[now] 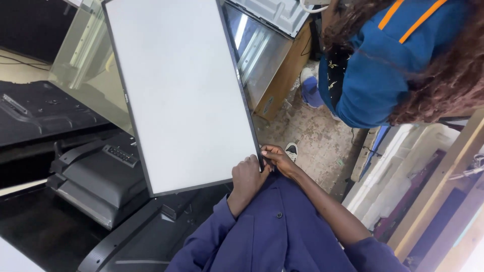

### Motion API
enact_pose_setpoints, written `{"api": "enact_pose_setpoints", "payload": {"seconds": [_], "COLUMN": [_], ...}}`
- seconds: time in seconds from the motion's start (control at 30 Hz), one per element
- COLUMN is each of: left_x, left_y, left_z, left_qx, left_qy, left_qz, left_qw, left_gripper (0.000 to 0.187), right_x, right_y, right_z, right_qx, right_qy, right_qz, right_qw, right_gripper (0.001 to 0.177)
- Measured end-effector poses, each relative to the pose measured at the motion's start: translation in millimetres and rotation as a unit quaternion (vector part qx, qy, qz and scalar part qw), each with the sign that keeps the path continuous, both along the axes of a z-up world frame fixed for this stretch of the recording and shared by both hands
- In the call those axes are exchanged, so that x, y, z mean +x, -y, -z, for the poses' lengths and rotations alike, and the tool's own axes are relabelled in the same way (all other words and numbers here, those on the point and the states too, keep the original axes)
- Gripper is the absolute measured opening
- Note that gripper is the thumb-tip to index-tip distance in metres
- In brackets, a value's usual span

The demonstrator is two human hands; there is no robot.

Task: The person handles a circuit board and TV components, then positions a white screen panel while checking connections on a workbench.

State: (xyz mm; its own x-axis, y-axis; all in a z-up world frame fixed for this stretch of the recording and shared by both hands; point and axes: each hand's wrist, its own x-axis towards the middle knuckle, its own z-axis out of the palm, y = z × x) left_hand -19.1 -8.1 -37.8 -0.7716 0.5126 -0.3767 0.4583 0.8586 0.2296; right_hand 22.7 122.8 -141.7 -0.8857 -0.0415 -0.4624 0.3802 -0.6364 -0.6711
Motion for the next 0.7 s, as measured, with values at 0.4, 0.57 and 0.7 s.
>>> {"api": "enact_pose_setpoints", "payload": {"seconds": [0.4,0.57,0.7], "left_x": [10.4,11.7,10.5], "left_y": [-11.3,-12.3,-12.0], "left_z": [4.2,0.1,-3.0], "left_qx": [0.066,0.080,0.098], "left_qy": [0.025,0.015,0.021], "left_qz": [-0.119,-0.129,-0.129], "left_qw": [0.990,0.988,0.987], "left_gripper": [0.025,0.024,0.024], "right_x": [-5.6,-6.8,-9.0], "right_y": [-11.3,-8.2,-5.5], "right_z": [-1.9,3.2,14.0], "right_qx": [0.023,-0.001,-0.015], "right_qy": [0.000,-0.023,-0.033], "right_qz": [-0.041,-0.048,-0.044], "right_qw": [0.999,0.999,0.998], "right_gripper": [0.013,0.018,0.018]}}
